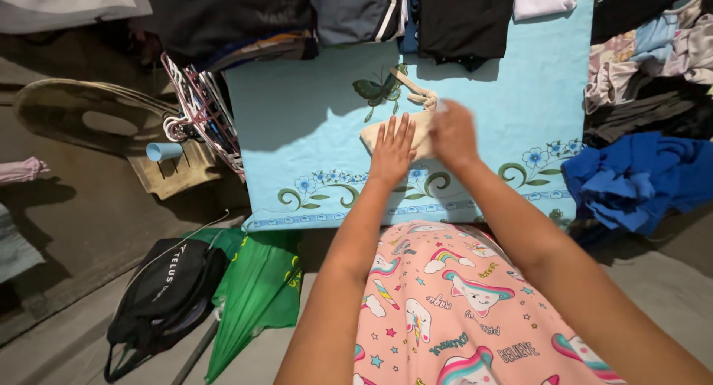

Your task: Folding various items of clothing on a flat blue surface.

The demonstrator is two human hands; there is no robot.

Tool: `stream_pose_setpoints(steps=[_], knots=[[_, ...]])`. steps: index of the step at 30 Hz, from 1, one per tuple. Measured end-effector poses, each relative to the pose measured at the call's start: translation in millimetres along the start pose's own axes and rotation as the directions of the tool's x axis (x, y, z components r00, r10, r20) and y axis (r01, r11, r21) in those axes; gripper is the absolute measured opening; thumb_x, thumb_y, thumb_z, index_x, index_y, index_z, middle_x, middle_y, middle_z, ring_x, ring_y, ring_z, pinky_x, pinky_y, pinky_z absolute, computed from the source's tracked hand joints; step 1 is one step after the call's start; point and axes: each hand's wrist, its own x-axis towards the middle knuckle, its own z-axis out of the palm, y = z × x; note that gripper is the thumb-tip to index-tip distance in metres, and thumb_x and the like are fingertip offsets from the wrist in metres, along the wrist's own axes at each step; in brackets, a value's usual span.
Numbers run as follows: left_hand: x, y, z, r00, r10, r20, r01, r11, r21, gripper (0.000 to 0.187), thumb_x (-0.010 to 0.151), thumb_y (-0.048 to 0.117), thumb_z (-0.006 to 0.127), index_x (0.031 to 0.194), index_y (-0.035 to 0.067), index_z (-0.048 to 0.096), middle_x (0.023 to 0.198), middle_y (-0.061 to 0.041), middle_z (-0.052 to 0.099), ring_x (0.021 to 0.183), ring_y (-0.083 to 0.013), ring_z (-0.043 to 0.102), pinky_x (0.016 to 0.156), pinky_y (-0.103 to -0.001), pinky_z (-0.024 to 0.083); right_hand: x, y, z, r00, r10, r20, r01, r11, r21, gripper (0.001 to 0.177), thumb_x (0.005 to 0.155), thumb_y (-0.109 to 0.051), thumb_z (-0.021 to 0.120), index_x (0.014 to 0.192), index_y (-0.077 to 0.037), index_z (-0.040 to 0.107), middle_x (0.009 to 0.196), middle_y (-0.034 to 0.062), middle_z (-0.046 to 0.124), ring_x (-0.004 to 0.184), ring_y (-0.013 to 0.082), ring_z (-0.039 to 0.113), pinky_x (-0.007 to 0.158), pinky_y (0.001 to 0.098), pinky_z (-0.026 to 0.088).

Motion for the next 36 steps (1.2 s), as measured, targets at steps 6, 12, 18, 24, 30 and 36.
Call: stream_pose_setpoints(steps=[6,12,18,24,30,36], knots=[[-3,-10,9,0.998,0.063,0.003,-0.062,0.991,-0.121,0.086,0.097,0.05,0.056,0.158,0.0,0.023,0.17,-0.015,0.014,0.158,-0.0386,0.012,0.127,-0.056,0.011,-25,-9,11,0.898,-0.212,0.386,0.243,0.969,-0.033,0.084,0.099,-0.055,0.049,0.157,0.004,0.031,0.165,0.0222,0.028,0.156,0.0332,0.022,0.125,0.048,0.018],[4,-13,6,0.995,0.068,0.069,-0.072,0.996,0.052,0.087,0.095,0.048,0.06,0.163,0.007,0.024,0.171,-0.012,0.016,0.158,-0.036,0.013,0.129,-0.053,0.01,-18,-4,11,0.863,-0.208,0.461,0.304,0.942,-0.145,0.087,0.099,-0.061,0.043,0.156,0.003,0.032,0.165,0.0207,0.03,0.156,0.0315,0.022,0.125,0.0453,0.018],[6,-11,-8,0.998,0.052,-0.016,-0.054,0.993,-0.102,0.083,0.092,0.045,0.065,0.157,0.004,0.034,0.165,-0.016,0.029,0.152,-0.0399,0.024,0.123,-0.057,0.015,-8,14,9,0.909,-0.264,0.321,0.233,0.963,0.133,0.064,0.098,-0.034,0.062,0.151,-0.002,0.045,0.157,0.0193,0.047,0.152,0.0342,0.037,0.126,0.0465,0.027],[-18,-21,-6,0.506,-0.834,-0.222,0.648,0.537,-0.54,0.063,0.086,0.043,0.08,0.127,0.002,0.058,0.128,-0.02,0.063,0.122,-0.038,0.058,0.105,-0.048,0.045,-15,23,3,0.808,0.582,0.093,-0.551,0.691,0.469,0.07,0.086,-0.032,0.083,0.137,0.004,0.05,0.123,0.0202,0.059,0.106,0.0259,0.062,0.088,0.0389,0.053],[-26,-48,81,0.657,-0.727,0.2,0.565,0.298,-0.77,0.051,0.086,0.04,0.081,0.114,0.0,0.068,0.101,-0.016,0.074,0.09,-0.0277,0.071,0.081,-0.039,0.055,-41,72,47,0.739,0.486,0.467,-0.653,0.343,0.676,0.034,0.093,-0.032,0.078,0.104,-0.002,0.065,0.088,-0.0006,0.063,0.079,0.0082,0.055,0.069,0.0284,0.049],[-8,-49,68,0.655,-0.675,0.34,0.363,-0.114,-0.925,0.044,0.092,0.038,0.074,0.116,0.001,0.07,0.106,-0.012,0.075,0.092,-0.0203,0.066,0.081,-0.036,0.054,-31,62,52,0.78,0.568,0.264,-0.621,0.647,0.442,0.037,0.099,-0.036,0.077,0.1,-0.002,0.063,0.087,0.0091,0.064,0.078,0.0169,0.054,0.074,0.0337,0.049]])
